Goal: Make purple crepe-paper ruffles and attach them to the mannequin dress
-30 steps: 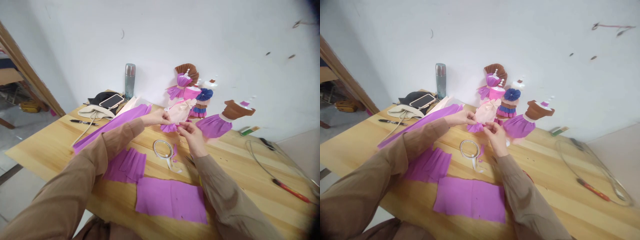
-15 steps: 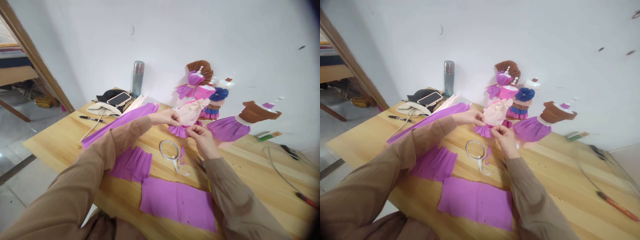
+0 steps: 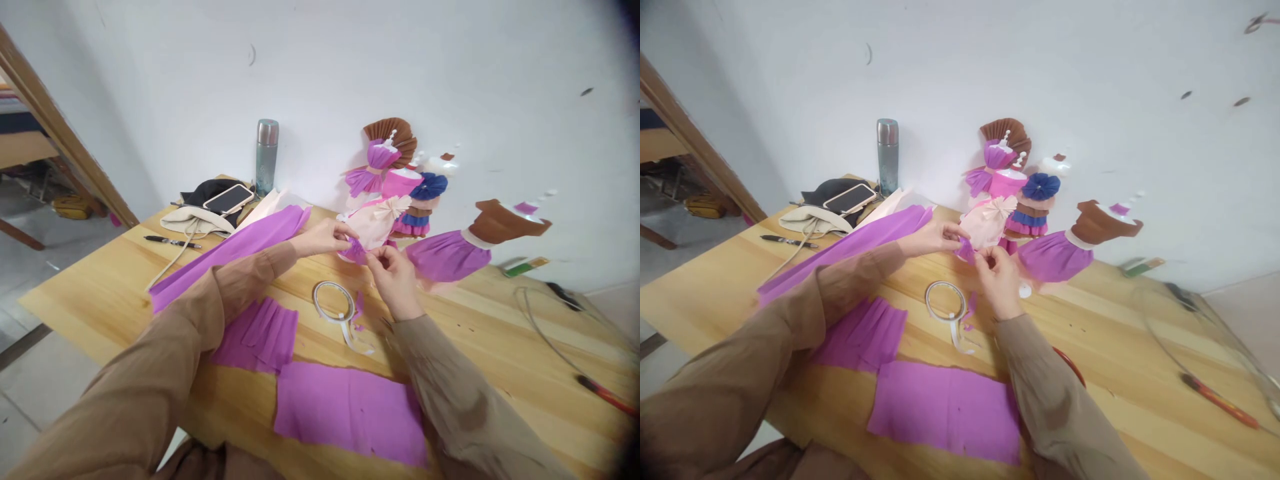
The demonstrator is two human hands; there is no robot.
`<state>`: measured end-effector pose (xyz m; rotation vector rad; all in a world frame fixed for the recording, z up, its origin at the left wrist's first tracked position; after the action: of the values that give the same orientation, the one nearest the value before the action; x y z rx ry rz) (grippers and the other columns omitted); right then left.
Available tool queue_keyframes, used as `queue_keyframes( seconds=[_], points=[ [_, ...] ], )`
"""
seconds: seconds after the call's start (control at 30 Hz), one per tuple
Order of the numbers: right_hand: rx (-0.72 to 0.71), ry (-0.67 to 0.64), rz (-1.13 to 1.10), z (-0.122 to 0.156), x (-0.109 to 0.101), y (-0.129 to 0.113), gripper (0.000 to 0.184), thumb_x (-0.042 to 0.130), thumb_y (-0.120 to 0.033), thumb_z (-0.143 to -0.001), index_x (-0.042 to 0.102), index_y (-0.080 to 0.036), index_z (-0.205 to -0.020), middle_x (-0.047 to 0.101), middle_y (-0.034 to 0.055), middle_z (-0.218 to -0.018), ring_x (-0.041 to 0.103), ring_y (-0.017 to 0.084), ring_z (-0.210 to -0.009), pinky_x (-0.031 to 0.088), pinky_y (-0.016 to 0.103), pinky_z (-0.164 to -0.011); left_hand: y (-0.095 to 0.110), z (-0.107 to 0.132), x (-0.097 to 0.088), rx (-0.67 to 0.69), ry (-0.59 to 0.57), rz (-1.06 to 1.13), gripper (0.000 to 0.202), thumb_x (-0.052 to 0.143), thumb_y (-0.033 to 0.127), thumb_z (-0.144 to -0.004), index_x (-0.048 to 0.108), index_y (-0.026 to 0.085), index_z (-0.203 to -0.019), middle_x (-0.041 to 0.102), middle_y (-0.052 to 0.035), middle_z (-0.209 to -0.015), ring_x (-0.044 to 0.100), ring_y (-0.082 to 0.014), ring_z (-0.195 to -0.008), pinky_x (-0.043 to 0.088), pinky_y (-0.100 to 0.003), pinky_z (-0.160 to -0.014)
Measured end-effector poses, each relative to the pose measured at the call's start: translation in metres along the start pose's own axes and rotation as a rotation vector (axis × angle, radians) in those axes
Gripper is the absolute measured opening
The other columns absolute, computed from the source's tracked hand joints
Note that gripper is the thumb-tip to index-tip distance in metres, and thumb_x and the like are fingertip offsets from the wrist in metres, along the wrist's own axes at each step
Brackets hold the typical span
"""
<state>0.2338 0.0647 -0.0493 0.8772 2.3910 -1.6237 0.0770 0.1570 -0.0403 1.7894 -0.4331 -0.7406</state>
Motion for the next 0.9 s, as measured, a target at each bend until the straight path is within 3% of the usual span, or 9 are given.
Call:
queue_keyframes(
  seconds=[0.17, 0.33, 0.6, 0.73, 0.8, 0.9],
  points=[
    [0.004, 0.021, 0.015, -0.006, 0.002, 0.004, 0.025, 0.062, -0.044, -0.074, 0.054, -0.021, -0.068, 0.052, -0.0016, -0.063, 0.045, 0.014, -0.06, 0.037, 0.03, -0.061, -0.008, 0.004, 0.008, -0.063, 0.135, 0.21, 0.033, 0.067, 0.013, -0.076, 0.07, 0.005, -0.109, 0.064, -0.001, -0.07, 0.056, -0.0081, -0.064, 0.046, -0.022, -0.067],
    [0.045, 0.024, -0.003, -0.012, 0.008, 0.012, 0.028, 0.062, -0.047, -0.073, 0.054, -0.021, -0.066, 0.053, -0.0017, -0.059, 0.044, 0.014, -0.057, 0.037, 0.029, -0.058, -0.02, 0.0, 0.011, -0.021, 0.251, 0.053, 0.034, 0.061, 0.004, -0.076, 0.07, 0.005, -0.108, 0.06, 0.0021, -0.066, 0.053, -0.0074, -0.063, 0.045, -0.021, -0.067],
    [0.09, 0.055, -0.027, -0.019, 0.009, 0.024, 0.024, 0.062, -0.043, -0.071, 0.055, -0.021, -0.063, 0.058, -0.0001, -0.06, 0.048, 0.014, -0.059, 0.041, 0.03, -0.06, -0.023, -0.005, 0.006, 0.035, 0.189, -0.056, 0.042, 0.057, 0.003, -0.076, 0.066, 0.006, -0.117, 0.054, 0.0051, -0.064, 0.049, -0.0067, -0.06, 0.041, -0.021, -0.062],
    [0.11, 0.054, -0.036, -0.019, 0.009, 0.03, 0.023, 0.061, -0.042, -0.07, 0.057, -0.02, -0.064, 0.058, 0.0001, -0.06, 0.048, 0.014, -0.058, 0.041, 0.029, -0.058, -0.022, -0.004, -0.002, 0.059, 0.115, -0.024, 0.067, 0.06, 0.005, -0.074, 0.048, 0.009, -0.141, 0.056, 0.007, -0.065, 0.05, -0.0061, -0.058, 0.041, -0.019, -0.061],
    [0.12, 0.049, -0.034, -0.019, 0.009, 0.032, 0.022, 0.061, -0.041, -0.07, 0.058, -0.02, -0.066, 0.059, 0.0003, -0.06, 0.049, 0.014, -0.057, 0.041, 0.029, -0.057, -0.023, -0.006, -0.007, 0.061, 0.138, -0.069, 0.06, 0.06, 0.006, -0.075, 0.054, 0.008, -0.135, 0.061, 0.0042, -0.068, 0.053, -0.0069, -0.061, 0.043, -0.02, -0.063],
    [0.122, 0.045, -0.011, -0.018, 0.008, 0.034, 0.021, 0.061, -0.04, -0.07, 0.061, -0.019, -0.068, 0.061, 0.001, -0.062, 0.052, 0.015, -0.057, 0.043, 0.03, -0.059, -0.024, -0.01, -0.014, 0.068, 0.175, -0.191, 0.026, 0.059, 0.008, -0.077, 0.073, 0.007, -0.1, 0.071, -0.0042, -0.079, 0.059, -0.0099, -0.07, 0.046, -0.022, -0.069]
  ],
)
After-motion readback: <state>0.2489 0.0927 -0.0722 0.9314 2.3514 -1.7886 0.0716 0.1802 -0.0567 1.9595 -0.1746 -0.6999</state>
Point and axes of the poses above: each hand's wrist, its own z-axis away from the middle knuckle, its own x-axis out of the palm, y = z × x, the point moved 3 cm from there along -z, towards the middle knuckle
